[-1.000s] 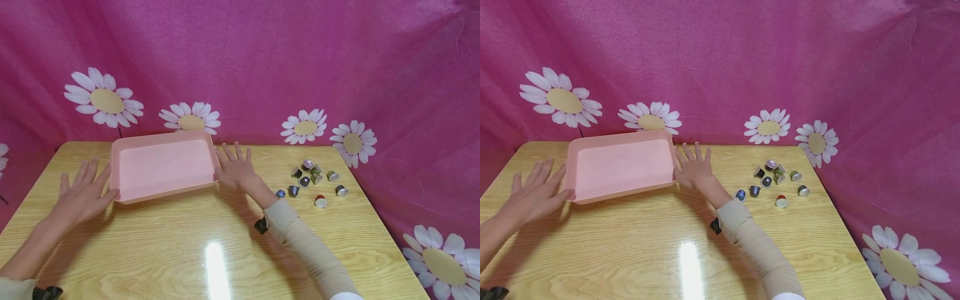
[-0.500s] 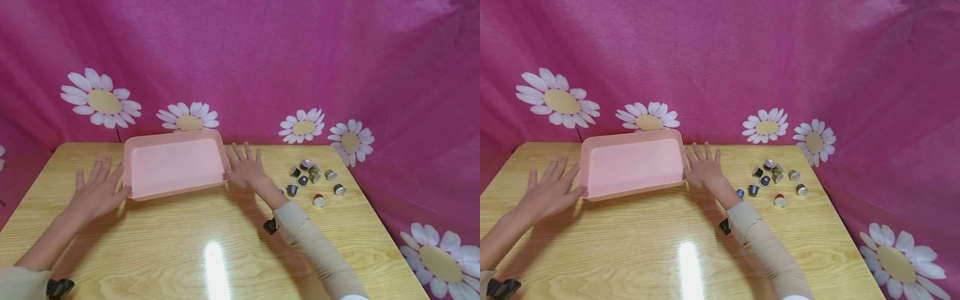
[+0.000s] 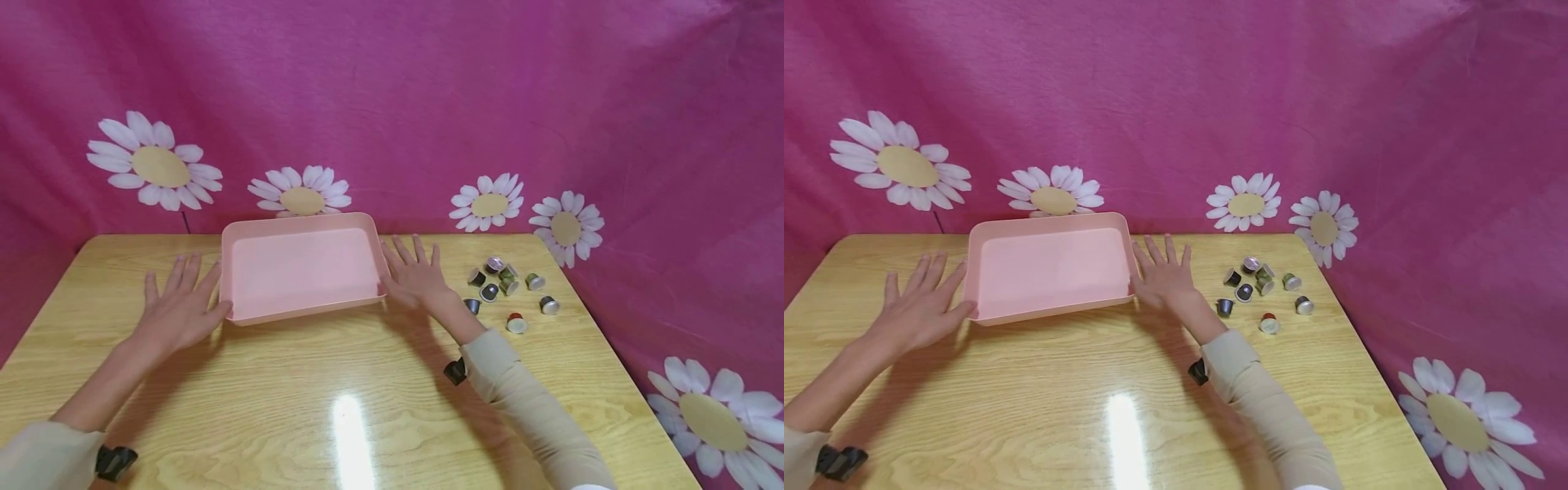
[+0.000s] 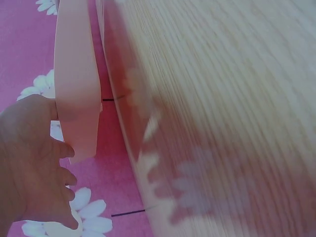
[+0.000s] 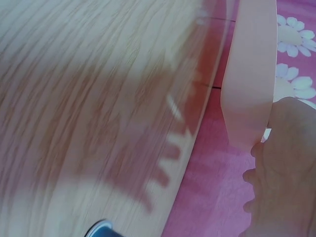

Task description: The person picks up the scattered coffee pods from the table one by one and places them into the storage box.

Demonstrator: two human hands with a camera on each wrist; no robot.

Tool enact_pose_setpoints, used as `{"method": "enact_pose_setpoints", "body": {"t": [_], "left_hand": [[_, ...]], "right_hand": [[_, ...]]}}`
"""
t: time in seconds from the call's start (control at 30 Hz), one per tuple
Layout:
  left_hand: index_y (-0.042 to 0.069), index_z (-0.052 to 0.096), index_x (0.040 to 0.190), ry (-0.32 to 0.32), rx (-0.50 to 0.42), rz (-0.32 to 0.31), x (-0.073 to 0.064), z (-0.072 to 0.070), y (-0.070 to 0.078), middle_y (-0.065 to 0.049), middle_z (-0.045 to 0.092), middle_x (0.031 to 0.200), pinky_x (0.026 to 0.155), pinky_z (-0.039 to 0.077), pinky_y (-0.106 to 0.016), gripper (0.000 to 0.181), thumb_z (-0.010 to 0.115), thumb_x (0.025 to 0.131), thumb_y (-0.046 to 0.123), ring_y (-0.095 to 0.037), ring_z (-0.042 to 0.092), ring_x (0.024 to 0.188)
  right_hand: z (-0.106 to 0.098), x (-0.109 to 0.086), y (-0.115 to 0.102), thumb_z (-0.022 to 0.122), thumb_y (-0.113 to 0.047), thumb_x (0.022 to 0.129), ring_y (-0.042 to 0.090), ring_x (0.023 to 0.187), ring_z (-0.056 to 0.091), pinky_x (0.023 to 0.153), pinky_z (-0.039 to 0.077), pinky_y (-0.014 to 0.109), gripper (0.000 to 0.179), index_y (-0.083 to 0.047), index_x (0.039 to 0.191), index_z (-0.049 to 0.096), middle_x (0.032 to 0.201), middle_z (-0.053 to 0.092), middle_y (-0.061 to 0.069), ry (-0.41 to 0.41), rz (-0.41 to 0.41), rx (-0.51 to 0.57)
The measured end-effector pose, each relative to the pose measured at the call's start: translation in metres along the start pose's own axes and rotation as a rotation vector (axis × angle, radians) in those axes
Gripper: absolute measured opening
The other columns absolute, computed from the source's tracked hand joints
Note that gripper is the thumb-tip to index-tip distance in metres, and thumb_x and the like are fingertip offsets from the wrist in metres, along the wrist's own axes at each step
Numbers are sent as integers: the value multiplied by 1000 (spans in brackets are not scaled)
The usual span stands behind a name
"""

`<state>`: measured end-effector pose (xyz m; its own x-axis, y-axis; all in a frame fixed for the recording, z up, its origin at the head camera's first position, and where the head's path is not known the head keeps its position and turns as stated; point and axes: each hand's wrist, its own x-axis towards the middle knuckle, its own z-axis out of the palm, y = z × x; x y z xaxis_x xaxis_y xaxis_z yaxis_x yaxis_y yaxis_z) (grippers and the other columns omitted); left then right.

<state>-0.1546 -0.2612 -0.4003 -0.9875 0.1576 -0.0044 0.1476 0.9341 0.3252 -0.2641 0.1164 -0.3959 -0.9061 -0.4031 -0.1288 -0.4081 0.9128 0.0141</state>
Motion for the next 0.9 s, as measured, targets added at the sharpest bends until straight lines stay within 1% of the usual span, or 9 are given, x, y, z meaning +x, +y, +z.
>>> {"method": "enact_pose_setpoints", "body": {"t": [0.17,0.23,0.3,0.53,0.7,0.9], "left_hand": [[1,19,157,-22,-14,-3,7,2,9,-38,1,157,100,-16,-77,74,45,101,42,-54,-10,144],[1,20,157,-25,-17,-3,9,3,14,-38,2,157,100,-16,-76,74,46,101,42,-55,-9,144],[1,21,157,-27,-22,-3,11,4,17,-39,3,157,99,-18,-76,74,47,100,42,-55,-9,143],[1,22,157,-28,-26,6,14,9,28,-40,4,156,100,-17,-77,74,48,100,41,-57,-6,143],[-1,22,156,-36,-30,14,16,14,36,-40,6,156,100,-16,-76,74,47,100,40,-57,-5,143],[-1,23,156,-38,-51,24,20,20,44,-40,6,156,100,-17,-75,73,48,100,39,-55,-6,144]], "right_hand": [[1,-6,10,22,-49,105,39,150,-2,113,-3,66,62,-27,162,9,167,9,2,5,12,6],[1,-9,13,22,-49,105,39,150,0,113,-1,66,62,-26,162,10,167,11,3,10,15,0],[2,-11,17,22,-49,105,40,150,0,113,-2,66,62,-26,162,11,167,12,4,14,17,5],[3,-21,27,24,-50,105,38,150,-4,112,-6,66,62,-28,162,11,167,12,4,20,31,37],[5,-26,35,25,-50,105,40,150,-2,112,-5,67,63,-27,162,10,167,11,4,13,38,35],[10,-30,46,26,-49,105,39,150,-4,111,-3,68,64,-26,162,9,167,9,4,3,42,30]]}}
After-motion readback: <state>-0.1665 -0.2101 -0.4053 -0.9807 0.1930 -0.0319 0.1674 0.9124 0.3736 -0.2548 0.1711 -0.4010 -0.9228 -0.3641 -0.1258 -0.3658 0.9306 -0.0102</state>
